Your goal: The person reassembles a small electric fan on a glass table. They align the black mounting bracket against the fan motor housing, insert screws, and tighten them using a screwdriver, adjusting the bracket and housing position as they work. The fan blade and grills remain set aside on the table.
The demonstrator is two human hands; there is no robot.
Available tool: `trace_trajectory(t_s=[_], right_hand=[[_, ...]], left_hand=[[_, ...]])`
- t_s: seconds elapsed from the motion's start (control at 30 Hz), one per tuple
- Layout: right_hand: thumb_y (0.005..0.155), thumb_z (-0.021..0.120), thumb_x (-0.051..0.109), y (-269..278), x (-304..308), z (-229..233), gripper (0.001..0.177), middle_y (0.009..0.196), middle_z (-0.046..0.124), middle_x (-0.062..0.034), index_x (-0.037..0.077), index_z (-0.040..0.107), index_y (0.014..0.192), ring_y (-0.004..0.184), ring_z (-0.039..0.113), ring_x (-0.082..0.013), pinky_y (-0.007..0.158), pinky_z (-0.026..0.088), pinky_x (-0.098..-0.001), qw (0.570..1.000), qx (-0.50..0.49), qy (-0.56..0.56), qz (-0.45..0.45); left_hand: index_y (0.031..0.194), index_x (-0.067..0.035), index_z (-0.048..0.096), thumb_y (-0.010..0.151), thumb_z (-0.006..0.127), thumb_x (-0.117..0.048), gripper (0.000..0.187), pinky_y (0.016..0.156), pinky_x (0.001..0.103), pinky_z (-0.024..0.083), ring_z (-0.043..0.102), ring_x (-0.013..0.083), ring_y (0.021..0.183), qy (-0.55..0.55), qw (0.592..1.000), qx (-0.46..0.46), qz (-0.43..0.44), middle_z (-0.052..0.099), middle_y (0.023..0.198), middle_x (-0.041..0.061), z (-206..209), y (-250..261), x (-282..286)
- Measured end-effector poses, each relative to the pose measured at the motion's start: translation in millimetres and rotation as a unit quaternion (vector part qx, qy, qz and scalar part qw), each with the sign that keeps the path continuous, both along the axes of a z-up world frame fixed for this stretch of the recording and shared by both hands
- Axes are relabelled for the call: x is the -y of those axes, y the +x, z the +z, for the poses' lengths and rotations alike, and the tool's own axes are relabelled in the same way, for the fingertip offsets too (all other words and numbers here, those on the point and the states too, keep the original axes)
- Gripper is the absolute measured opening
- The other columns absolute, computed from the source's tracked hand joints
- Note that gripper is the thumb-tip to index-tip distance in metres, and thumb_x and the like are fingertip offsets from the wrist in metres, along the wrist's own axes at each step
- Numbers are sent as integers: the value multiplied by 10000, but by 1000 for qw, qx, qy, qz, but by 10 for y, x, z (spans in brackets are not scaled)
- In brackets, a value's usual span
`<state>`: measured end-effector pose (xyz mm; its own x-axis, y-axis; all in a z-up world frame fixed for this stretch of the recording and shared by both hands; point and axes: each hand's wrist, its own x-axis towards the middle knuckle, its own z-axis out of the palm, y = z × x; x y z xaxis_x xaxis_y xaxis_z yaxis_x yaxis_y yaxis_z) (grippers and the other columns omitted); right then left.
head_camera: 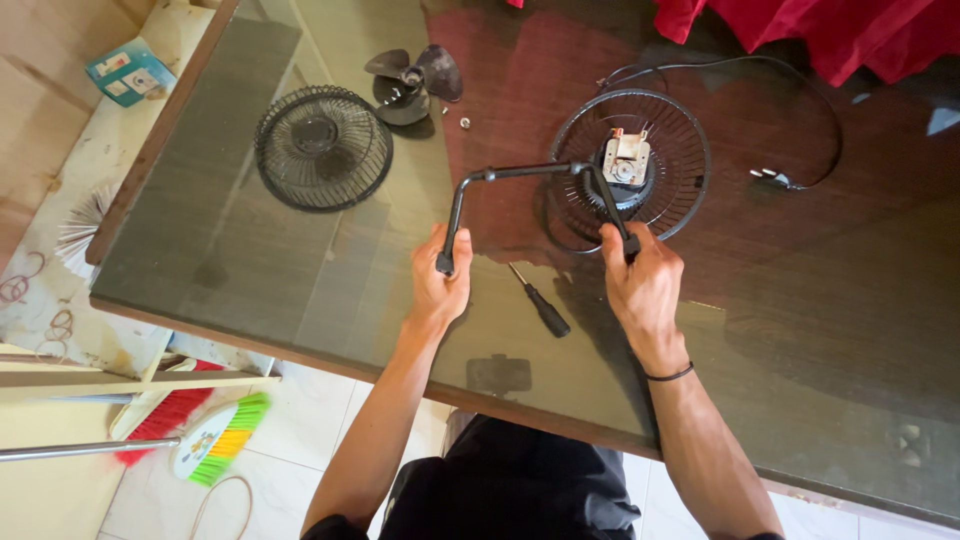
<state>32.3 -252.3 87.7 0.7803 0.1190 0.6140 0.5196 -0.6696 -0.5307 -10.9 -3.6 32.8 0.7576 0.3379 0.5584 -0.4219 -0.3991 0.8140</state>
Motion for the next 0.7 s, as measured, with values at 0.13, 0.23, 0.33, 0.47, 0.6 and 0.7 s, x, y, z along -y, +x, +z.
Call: trace_trajectory(t_s=[0.13, 0.23, 0.33, 0.47, 0.6, 0.7], right_hand=[[1035, 711, 175, -17, -35, 13, 232, 741, 622, -205, -18, 655, 922, 609, 593, -372, 564, 458, -433, 1000, -11, 11, -2], [1030, 726, 174, -46, -77, 7, 254, 718, 609, -201, -17, 637, 889, 600, 580, -363, 565, 450, -432, 1000, -22, 4, -12], [1020, 705, 141, -90, -93, 40, 162, 690, 604, -144, 0, 649, 965, 581, 588, -289, 568, 464, -396, 998, -53, 39, 25], [932, 727, 114, -144, -182, -4, 340, 737, 591, -79, -12, 586, 1215, 598, 559, -199, 551, 458, -335, 981, -92, 138, 98], [1027, 689, 35, -92, -238, -115, 215, 974, 571, -105, -19, 620, 1224, 737, 572, -187, 648, 479, -318, 994, 8, 76, 72], [1039, 676, 8, -30, -213, -168, 187, 1005, 527, -104, -33, 588, 1199, 758, 609, -150, 637, 516, -279, 988, -49, 114, 89]], left_hand=[[963, 2, 617, 1030, 590, -126, 147, 563, 334, 408, 490, 148, 628, -26, 1000, 3, -3, 525, 760, 66, -14, 37, -1], [917, -4, 611, 1060, 609, -157, 210, 567, 326, 381, 452, 132, 623, -27, 999, -9, 19, 493, 721, 46, -91, 48, -4], [864, -23, 593, 1063, 618, -224, 284, 555, 292, 339, 416, 82, 621, -71, 997, -19, 12, 468, 701, 0, -168, 69, -63], [804, -70, 541, 1083, 660, -265, 361, 583, 248, 307, 391, 36, 671, -171, 985, 5, 28, 461, 710, -61, -185, 37, -74], [997, -62, 558, 973, 738, -156, 205, 581, 207, 337, 431, 16, 657, -256, 962, 12, 92, 559, 723, -73, 33, 37, -62], [1256, -126, 492, 923, 702, -51, 401, 592, 178, 371, 499, 4, 695, -331, 942, 57, -18, 652, 837, -42, 230, -5, -167]])
